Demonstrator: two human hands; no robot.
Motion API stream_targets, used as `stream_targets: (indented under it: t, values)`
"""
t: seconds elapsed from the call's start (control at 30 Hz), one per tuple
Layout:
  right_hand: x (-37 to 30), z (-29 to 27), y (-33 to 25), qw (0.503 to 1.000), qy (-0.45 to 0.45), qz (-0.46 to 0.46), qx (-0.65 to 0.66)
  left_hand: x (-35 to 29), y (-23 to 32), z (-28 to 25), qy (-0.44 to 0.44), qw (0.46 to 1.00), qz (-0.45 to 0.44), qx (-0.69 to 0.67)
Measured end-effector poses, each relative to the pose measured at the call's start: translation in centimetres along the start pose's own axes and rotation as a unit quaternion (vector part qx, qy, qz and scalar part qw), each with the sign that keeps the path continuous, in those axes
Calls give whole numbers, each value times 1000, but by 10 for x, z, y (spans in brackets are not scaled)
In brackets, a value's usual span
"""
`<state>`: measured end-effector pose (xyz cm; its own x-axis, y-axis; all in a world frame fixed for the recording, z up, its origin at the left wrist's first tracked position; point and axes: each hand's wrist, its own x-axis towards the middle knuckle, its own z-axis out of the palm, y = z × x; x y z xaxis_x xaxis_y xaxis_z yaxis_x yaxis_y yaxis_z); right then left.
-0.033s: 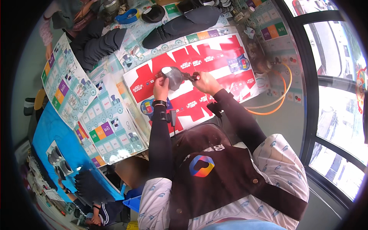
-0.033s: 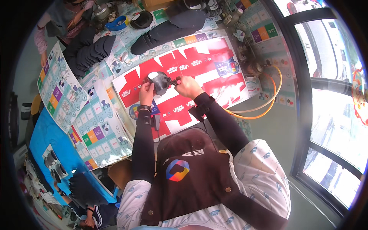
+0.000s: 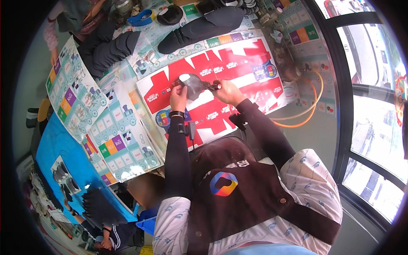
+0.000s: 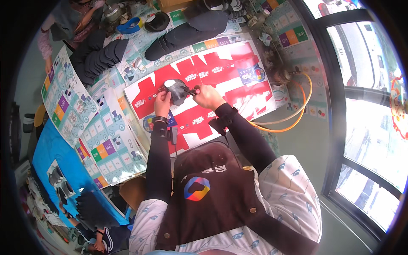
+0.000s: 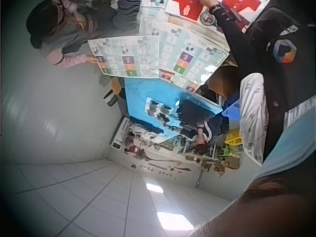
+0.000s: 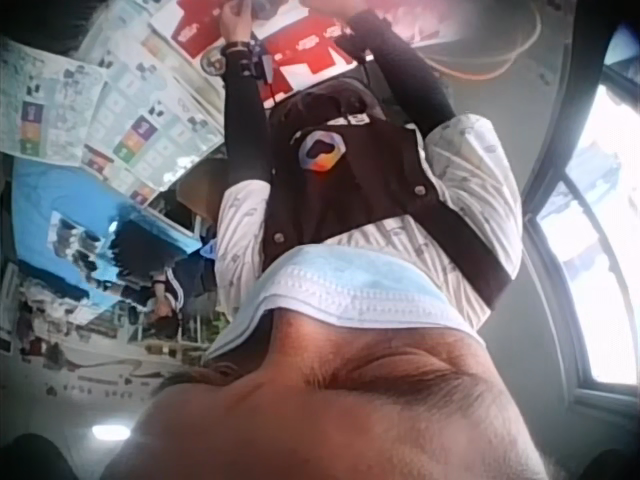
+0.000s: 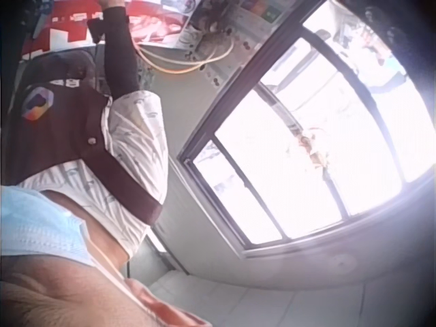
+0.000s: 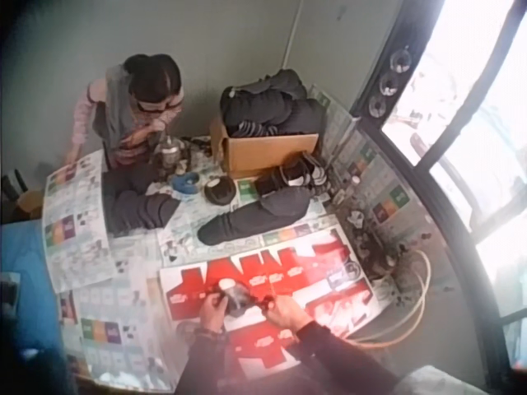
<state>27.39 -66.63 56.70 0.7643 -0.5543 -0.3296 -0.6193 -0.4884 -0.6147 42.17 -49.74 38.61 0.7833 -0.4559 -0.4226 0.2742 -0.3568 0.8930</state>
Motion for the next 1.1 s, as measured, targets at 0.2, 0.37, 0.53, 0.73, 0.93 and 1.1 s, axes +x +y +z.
stream_targets:
  t: [0.2,0.37,0.53,0.73,0.93,1.1]
  values:
    - [1,-3,-16,999,29,8,41,5,-10,-6,14,999,31,29]
    - [-4,0,1,998,-63,14,13,9,-11,-6,25,998,20,51]
    - [-3,3,-21,993,12,-54,104,18,-27,-32,30,998,-13,57]
    - [-4,-5,-7,998,-29,-13,48,2,6,-8,-12,999,-34,-17]
    - [-2,7,14,997,-78,-18,8,5,4,-3,-14,999,-31,-10]
    - [-6,8,5,988,-149,-4,50,1,11,-13,3,1000,-16,1]
